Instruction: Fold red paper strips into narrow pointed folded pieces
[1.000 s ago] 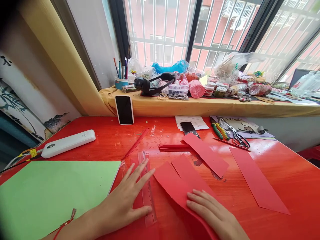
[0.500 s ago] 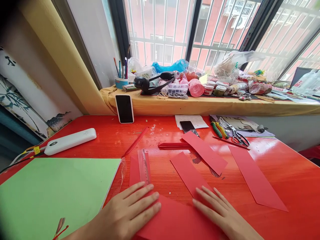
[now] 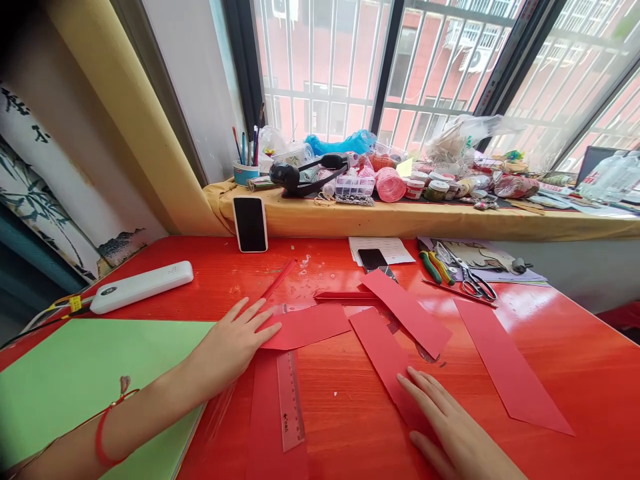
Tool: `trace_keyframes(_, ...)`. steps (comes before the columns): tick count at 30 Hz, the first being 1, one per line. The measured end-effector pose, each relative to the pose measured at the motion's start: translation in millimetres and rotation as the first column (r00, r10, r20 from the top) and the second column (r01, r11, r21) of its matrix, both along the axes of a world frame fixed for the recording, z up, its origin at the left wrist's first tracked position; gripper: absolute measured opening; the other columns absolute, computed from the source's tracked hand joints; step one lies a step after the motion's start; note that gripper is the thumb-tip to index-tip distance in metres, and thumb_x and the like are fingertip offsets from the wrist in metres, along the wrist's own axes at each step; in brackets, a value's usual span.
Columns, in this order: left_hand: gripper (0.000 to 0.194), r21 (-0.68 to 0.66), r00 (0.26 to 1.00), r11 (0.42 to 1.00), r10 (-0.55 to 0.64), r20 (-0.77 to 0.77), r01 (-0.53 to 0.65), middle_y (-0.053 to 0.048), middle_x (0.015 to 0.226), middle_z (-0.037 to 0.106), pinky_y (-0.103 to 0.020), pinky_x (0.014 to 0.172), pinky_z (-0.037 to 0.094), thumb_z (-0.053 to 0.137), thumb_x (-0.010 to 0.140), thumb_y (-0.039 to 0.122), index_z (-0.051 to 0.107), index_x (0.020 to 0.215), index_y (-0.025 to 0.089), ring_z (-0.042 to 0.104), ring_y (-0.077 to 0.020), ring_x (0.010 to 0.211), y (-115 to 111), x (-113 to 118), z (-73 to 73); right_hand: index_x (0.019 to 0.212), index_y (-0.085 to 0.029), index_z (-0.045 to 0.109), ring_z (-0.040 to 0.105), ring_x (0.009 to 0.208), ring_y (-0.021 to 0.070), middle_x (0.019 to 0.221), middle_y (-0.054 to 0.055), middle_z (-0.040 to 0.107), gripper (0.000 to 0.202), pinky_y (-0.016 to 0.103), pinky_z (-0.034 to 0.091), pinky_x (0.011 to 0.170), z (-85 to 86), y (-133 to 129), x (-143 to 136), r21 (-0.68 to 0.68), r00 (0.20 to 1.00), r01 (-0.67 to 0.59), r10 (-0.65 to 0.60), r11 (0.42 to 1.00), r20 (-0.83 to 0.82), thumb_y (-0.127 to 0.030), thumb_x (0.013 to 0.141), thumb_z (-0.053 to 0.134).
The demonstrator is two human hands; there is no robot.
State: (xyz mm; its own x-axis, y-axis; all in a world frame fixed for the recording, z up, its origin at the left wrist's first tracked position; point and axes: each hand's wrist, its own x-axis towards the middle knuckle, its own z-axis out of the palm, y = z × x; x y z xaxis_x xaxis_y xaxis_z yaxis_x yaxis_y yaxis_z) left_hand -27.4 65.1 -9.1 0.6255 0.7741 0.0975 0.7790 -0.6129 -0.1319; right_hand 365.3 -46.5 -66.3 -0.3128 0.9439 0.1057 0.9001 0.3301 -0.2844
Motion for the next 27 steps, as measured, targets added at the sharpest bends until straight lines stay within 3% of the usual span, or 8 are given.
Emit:
trace_keyframes(4, 0.049, -0.099, 0.999, 0.995, 0.024, -0.041, -0.028, -0.013, 0.141, 0.058, -0.058, 0.114, 0.032, 0.053, 0.082, 0.006, 0.065, 0.127, 0.021, 0.045, -0.0329, 0.139, -3, -7, 9.3, 0.135, -0.034, 0.063, 0.061, 0.124, 0.028, 0.142, 0.002, 0.059, 0.048, 0.036, 0.056, 0.097, 20.6, 8, -5, -0.035, 0.987, -0.126, 0.129, 0.991, 0.094, -0.024, 0.088, 0.059)
trace_keyframes(7, 0.042, -0.179, 1.0, 0.984, 0.017, -0.025, -0.021, -0.016, 0.141, 0.057, -0.061, 0.112, 0.032, 0.07, 0.085, 0.032, 0.067, 0.126, 0.022, 0.041, -0.0394, 0.14, -3, -7, 26.2, 0.118, -0.034, 0.074, 0.073, 0.105, 0.0262, 0.127, 0.001, 0.071, 0.04, 0.031, 0.064, 0.081, 40.3, 25, -17, -0.014, 0.967, -0.199, 0.199, 0.98, 0.158, -0.021, 0.081, 0.063)
trace_keyframes(10, 0.053, -0.221, 0.999, 0.975, 0.017, 0.029, -0.01, -0.016, 0.142, 0.056, -0.061, 0.113, 0.03, 0.067, 0.087, 0.055, 0.066, 0.128, 0.021, 0.04, -0.0404, 0.14, -1, 2, 33.6, 0.107, -0.034, 0.075, 0.077, 0.085, 0.0261, 0.1, 0.002, 0.079, 0.027, 0.037, 0.065, 0.07, 53.5, 61, -35, 0.086, 0.964, -0.192, 0.172, 0.978, 0.201, -0.027, 0.09, 0.054)
trace_keyframes(13, 0.05, -0.229, 0.995, 0.973, 0.037, 0.094, -0.014, -0.018, 0.143, 0.056, -0.059, 0.115, 0.029, 0.057, 0.097, 0.047, 0.058, 0.137, 0.017, 0.043, -0.0375, 0.14, 2, 18, 25.6, 0.129, -0.023, 0.065, 0.069, 0.109, 0.0292, 0.117, 0.009, 0.074, 0.04, 0.049, 0.055, 0.096, 54.8, 111, -57, 0.164, 0.966, -0.176, 0.139, 0.971, 0.216, -0.018, 0.095, 0.044)
trace_keyframes(15, 0.049, -0.246, 0.99, 0.969, 0.052, 0.128, -0.019, -0.019, 0.145, 0.053, -0.058, 0.115, 0.031, 0.056, 0.098, 0.037, 0.053, 0.142, 0.015, 0.044, -0.037, 0.139, 3, 27, 16.3, 0.133, -0.02, 0.06, 0.062, 0.12, 0.0285, 0.129, 0.012, 0.067, 0.043, 0.048, 0.05, 0.102, 49.5, 144, -72, 0.196, 0.967, -0.173, 0.129, 0.965, 0.221, -0.011, 0.095, 0.043)
trace_keyframes(18, 0.043, -0.305, 0.984, 0.952, 0.047, 0.174, 0.008, -0.02, 0.145, 0.052, -0.058, 0.113, 0.035, 0.057, 0.097, 0.034, 0.059, 0.136, 0.016, 0.043, -0.0388, 0.139, 1, 35, 5.7, 0.128, -0.018, 0.061, 0.064, 0.111, 0.0253, 0.122, 0.011, 0.067, 0.031, 0.046, 0.052, 0.096, 36.4, 180, -88, 0.193, 0.964, -0.174, 0.128, 0.966, 0.231, -0.017, 0.097, 0.056)
trace_keyframes(21, 0.036, -0.37, 0.973, 0.927, 0.032, 0.227, 0.056, -0.018, 0.144, 0.054, -0.058, 0.115, 0.033, 0.06, 0.095, 0.031, 0.065, 0.129, 0.018, 0.045, -0.0379, 0.138, -2, 35, 2.3, 0.12, -0.019, 0.063, 0.066, 0.102, 0.0211, 0.12, 0.008, 0.065, 0.026, 0.044, 0.055, 0.088, 25.2, 199, -94, 0.179, 0.966, -0.171, 0.129, 0.969, 0.223, -0.033, 0.098, 0.061)
trace_keyframes(27, 0.035, -0.417, 0.913, 0.904, 0.09, 0.398, 0.092, -0.014, 0.139, 0.059, -0.057, 0.118, 0.028, 0.056, 0.094, 0.019, 0.066, 0.127, 0.017, 0.051, -0.0337, 0.133, -3, 34, -2.7, 0.112, -0.019, 0.066, 0.066, 0.099, 0.0196, 0.116, 0.007, 0.067, 0.02, 0.041, 0.056, 0.086, 24.1, 204, -86, 0.156, 0.976, -0.187, 0.165, 0.97, 0.144, -0.033, 0.098, 0.061)
